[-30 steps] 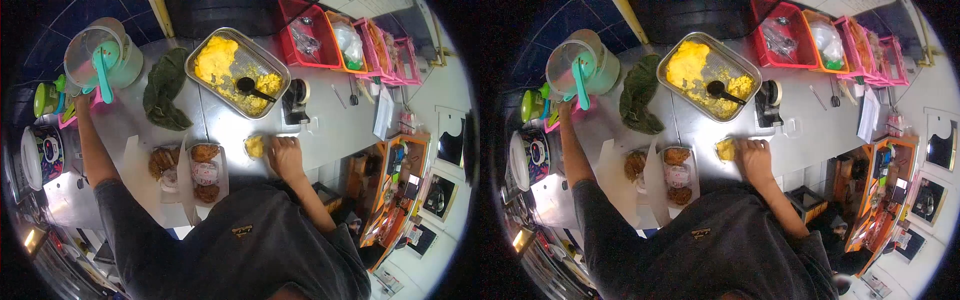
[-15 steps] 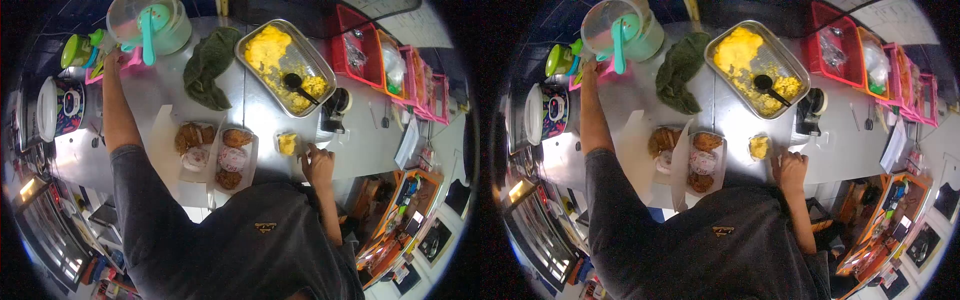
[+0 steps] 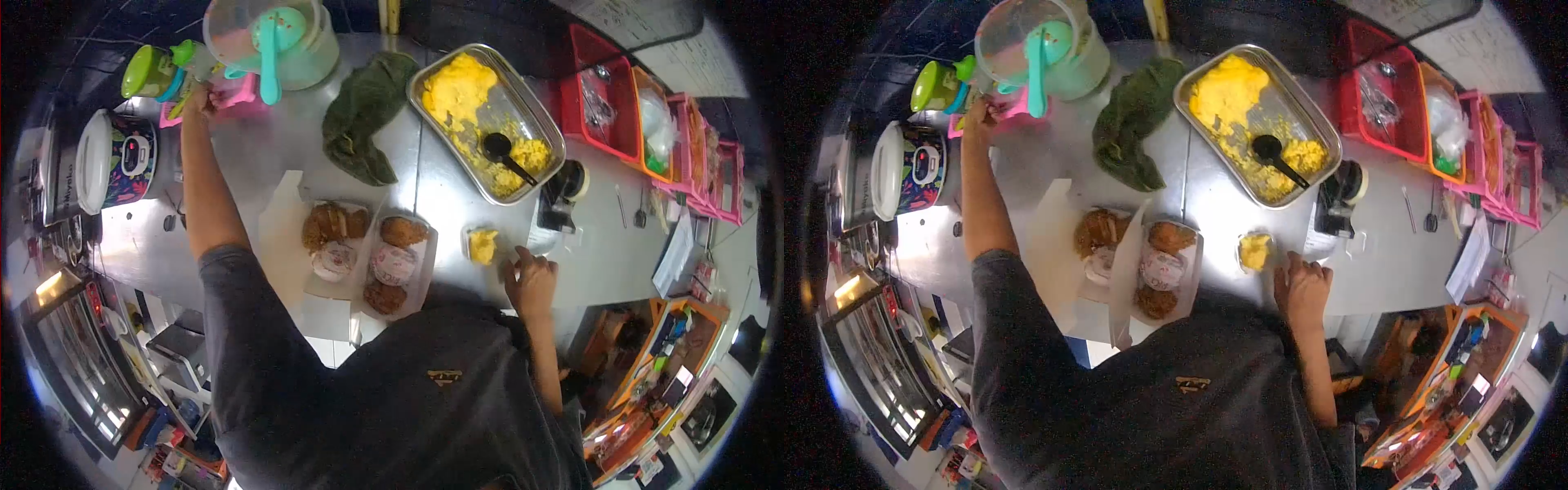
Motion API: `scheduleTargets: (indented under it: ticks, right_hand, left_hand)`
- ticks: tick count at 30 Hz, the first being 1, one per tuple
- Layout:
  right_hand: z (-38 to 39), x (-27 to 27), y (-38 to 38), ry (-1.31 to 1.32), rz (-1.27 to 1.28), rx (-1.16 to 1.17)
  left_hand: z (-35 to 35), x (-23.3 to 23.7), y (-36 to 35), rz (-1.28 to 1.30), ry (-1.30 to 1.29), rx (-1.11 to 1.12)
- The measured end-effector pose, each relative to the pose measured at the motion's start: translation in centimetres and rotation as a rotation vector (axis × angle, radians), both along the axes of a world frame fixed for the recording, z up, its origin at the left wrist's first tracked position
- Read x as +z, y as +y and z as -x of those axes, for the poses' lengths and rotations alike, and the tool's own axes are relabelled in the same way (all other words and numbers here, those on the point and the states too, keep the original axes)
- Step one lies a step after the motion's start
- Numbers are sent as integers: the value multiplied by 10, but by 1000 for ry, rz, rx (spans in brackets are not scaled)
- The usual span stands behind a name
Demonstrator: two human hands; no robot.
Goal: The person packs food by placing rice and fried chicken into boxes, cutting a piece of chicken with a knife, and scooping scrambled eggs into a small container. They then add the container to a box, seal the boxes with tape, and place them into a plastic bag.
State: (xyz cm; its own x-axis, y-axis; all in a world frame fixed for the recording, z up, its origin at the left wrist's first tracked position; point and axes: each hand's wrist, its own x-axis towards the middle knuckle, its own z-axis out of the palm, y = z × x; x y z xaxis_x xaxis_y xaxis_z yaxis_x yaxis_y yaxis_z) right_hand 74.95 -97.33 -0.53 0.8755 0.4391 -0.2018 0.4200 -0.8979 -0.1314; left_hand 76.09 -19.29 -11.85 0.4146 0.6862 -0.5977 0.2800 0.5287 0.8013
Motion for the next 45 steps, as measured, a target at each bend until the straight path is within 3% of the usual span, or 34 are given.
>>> scheduleTargets:
  ticks: [2, 4, 6, 8, 11, 15, 18, 21, 23, 24, 26, 27, 29, 30, 32, 33, 34, 36, 38, 39, 41, 45]
  right_hand:
    - [0, -1, -1, 13, -24, 4]
    - [0, -6, -6, -34, -10, 24]
    - [-2, -3, -2, 26, 13, -5]
    - [-3, -2, -2, 15, 43, -8]
    - [-2, 1, -1, 8, -12, -5]
    - [-2, -2, -3, 4, -1, -10]
    - [-2, -2, -2, -4, 6, 17]
    - [-3, 3, 2, -16, -48, 27]
    - [-3, 3, 1, -21, -7, 42]
    - [-3, 4, 1, -22, -3, 36]
    - [-3, 7, 0, 4, -15, 26]
    - [-3, 5, 0, 3, -7, 12]
    - [-1, 1, -6, -38, 23, 35]
    - [-1, 3, -5, -19, 18, 11]
    - [1, -4, -13, 14, 11, -27]
    - [1, 1, -13, 0, 11, -35]
    - [1, 6, -13, -13, 7, -39]
    - [2, 7, -19, -17, 36, -74]
    - [5, 6, -24, -12, 42, -89]
    - [6, 5, -25, -12, 45, -86]
    - [8, 5, -27, -11, 47, -86]
    - [11, 4, -30, -14, 28, -89]
  left_hand:
    - [7, 8, 4, -45, 13, 30]
    - [7, 37, -47, -293, 113, -113]
    - [13, 34, -44, -193, -3, -241]
    - [10, 42, -56, -165, 124, -42]
    - [18, 26, -41, -121, 51, -43]
    - [28, 50, -59, -273, 42, -35]
    - [33, 51, -50, -227, 231, -161]
    - [29, 47, -52, -25, 43, -34]
    - [25, 42, -54, -259, 47, 3]
    - [26, 38, -55, -256, 46, -3]
    - [31, 33, -56, -634, 254, -101]
    - [34, 9, -32, -839, 153, -154]
    - [45, -17, 20, -980, 185, -278]
    - [47, -14, 22, -919, 325, -352]
    - [42, -2, 5, -756, 272, -217]
    - [48, -5, -2, -556, -75, -176]
    - [35, -1, -2, -523, 128, -53]
    - [42, -30, 49, -557, 174, -145]
    - [45, -40, 73, -428, 75, -186]
    - [41, -37, 65, -425, 71, -197]
    - [34, -20, 38, -473, 179, -19]
    - [35, -4, 9, -577, 138, 1]
